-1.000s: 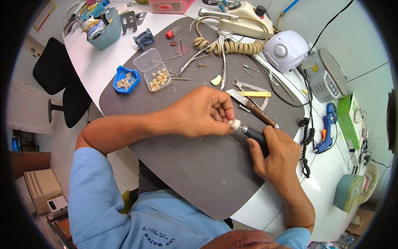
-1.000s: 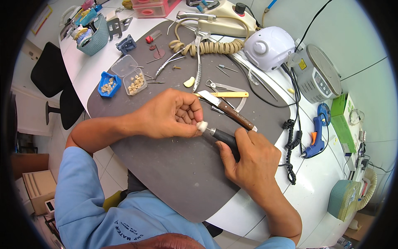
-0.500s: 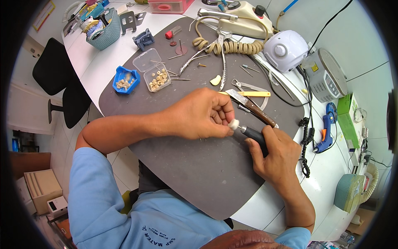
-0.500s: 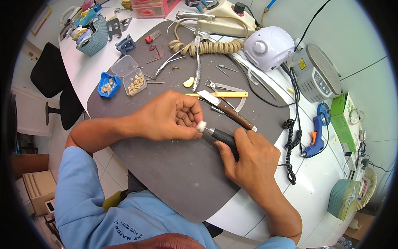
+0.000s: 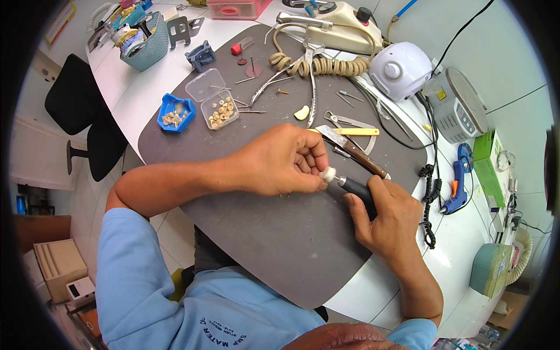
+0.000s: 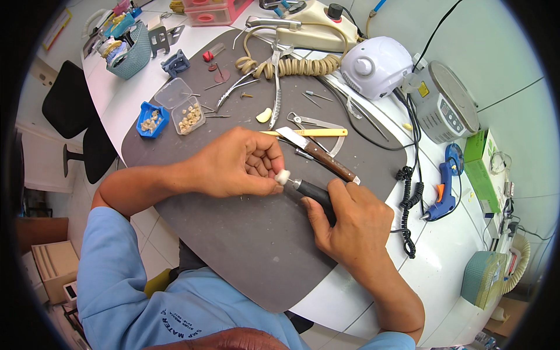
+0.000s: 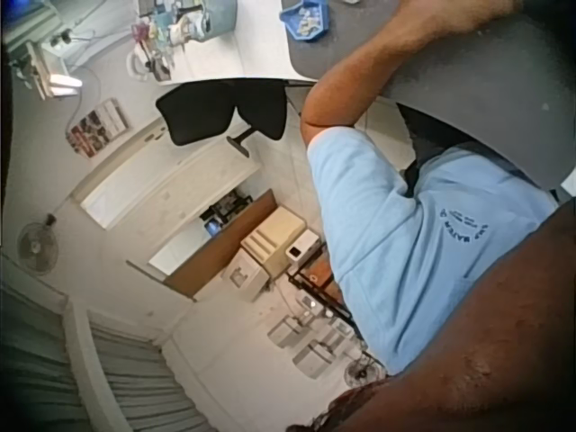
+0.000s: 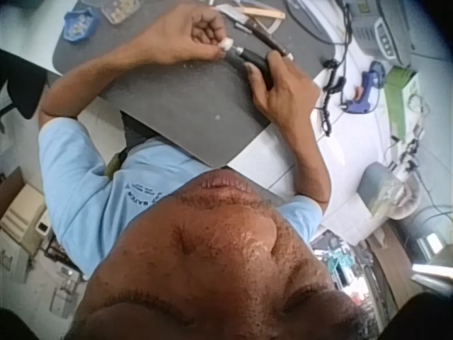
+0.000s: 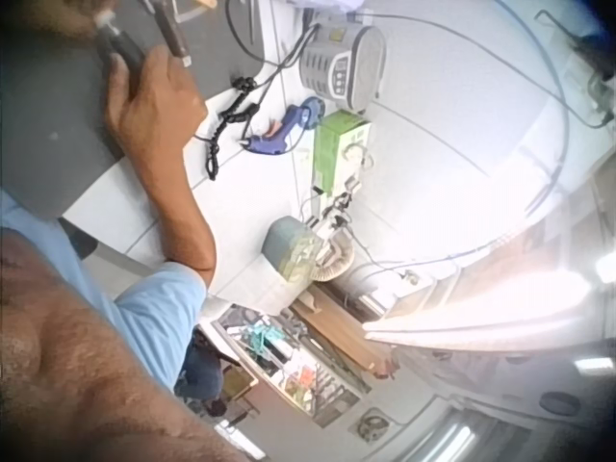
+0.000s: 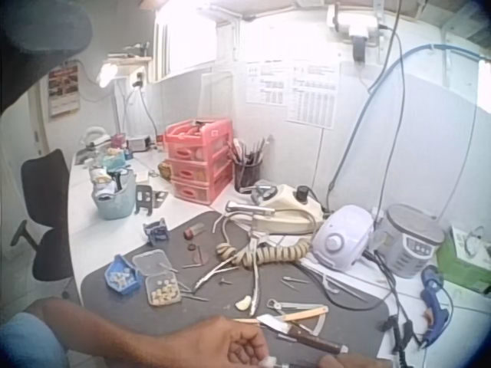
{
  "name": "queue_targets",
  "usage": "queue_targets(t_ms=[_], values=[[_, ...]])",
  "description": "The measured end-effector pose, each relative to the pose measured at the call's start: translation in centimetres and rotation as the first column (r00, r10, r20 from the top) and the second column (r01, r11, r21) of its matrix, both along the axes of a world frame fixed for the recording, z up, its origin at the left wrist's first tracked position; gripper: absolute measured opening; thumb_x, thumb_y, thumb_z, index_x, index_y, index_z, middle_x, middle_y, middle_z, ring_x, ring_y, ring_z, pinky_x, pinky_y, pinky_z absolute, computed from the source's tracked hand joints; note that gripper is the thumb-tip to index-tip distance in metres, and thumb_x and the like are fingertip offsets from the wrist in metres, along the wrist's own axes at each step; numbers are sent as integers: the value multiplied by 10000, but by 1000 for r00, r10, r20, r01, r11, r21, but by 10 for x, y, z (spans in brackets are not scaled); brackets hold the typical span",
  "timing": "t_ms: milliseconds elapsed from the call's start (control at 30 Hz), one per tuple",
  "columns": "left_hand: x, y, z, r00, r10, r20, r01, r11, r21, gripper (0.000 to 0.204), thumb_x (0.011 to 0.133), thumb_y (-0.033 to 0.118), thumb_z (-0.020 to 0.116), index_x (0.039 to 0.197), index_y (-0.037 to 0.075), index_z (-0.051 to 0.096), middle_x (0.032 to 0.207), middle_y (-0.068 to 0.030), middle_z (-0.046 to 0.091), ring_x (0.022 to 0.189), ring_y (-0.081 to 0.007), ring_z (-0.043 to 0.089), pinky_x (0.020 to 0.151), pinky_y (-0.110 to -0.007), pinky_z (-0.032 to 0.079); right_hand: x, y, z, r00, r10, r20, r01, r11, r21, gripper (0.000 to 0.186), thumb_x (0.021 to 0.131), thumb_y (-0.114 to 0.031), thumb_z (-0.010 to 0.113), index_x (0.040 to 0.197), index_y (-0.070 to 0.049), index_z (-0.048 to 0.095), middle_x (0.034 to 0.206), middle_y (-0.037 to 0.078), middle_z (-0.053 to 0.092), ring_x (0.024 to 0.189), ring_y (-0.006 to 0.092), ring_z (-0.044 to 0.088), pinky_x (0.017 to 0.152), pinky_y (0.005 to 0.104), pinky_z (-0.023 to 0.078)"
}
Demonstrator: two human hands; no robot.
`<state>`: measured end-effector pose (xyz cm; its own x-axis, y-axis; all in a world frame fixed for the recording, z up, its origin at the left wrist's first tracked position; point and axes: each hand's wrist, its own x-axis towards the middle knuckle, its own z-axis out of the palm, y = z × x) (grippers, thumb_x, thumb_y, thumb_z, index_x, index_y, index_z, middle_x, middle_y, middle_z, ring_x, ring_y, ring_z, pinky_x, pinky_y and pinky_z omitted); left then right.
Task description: The person polishes a white dental prosthetic using a rotating hand tool with a soft buffing attachment while holding the prosthetic with their other hand.
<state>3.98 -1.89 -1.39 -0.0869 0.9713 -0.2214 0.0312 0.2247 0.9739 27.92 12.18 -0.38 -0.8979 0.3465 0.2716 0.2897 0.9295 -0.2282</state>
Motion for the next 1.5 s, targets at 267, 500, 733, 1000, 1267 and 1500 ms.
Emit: queue_targets(t_ms=[267,500,733,1000,1267,1500], values=[[0,2,4,1000,0,14,0,1000,-18,204,941,36,854,1062,-6,695,975,-30,770,840,-41,718,752,-200,588,1,1,-2,1000,1,-1,-1,1000,-12,389,912,-356,873,839,-82,608,696,70,573,608,284,615,525,437,423],[-1,2,2,998,29,51,-28,999,-21,206,936,34,859,1055,-5,695,962,-22,761,833,-38,712,742,-200,582,0,0,3,1000,7,3,-7,1000,-19,393,912,-353,876,836,-80,602,694,69,570,609,284,611,524,438,419],[0,0,2,1000,-15,-24,15,1000,-11,209,937,37,862,1056,0,694,964,-18,758,841,-36,709,740,-197,579,0,1,-1,1000,11,-4,-11,1000,-7,391,909,-348,879,838,-81,602,697,68,567,614,283,613,526,436,422],[2,1,2,1000,2,-2,-2,1000,-24,220,933,44,870,1056,-2,694,967,-16,756,845,-39,712,752,-200,584,1,1,0,1000,13,-3,-13,1000,-9,400,908,-363,889,847,-81,612,711,72,583,619,286,618,529,438,427],[2,0,4,1000,7,-18,-8,1000,-23,207,939,40,857,1064,-10,699,986,-30,772,858,-41,719,771,-201,593,0,1,-2,1000,19,-1,-19,1000,-1,404,905,-370,894,852,-82,616,719,74,595,625,286,624,531,437,430],[2,1,6,1000,0,-25,-1,1000,-31,202,943,28,845,1065,-8,689,996,-39,776,869,-44,726,777,-197,597,2,2,-2,1000,21,2,-21,1000,2,407,914,-372,886,851,-80,610,716,75,593,622,286,626,527,435,426]])
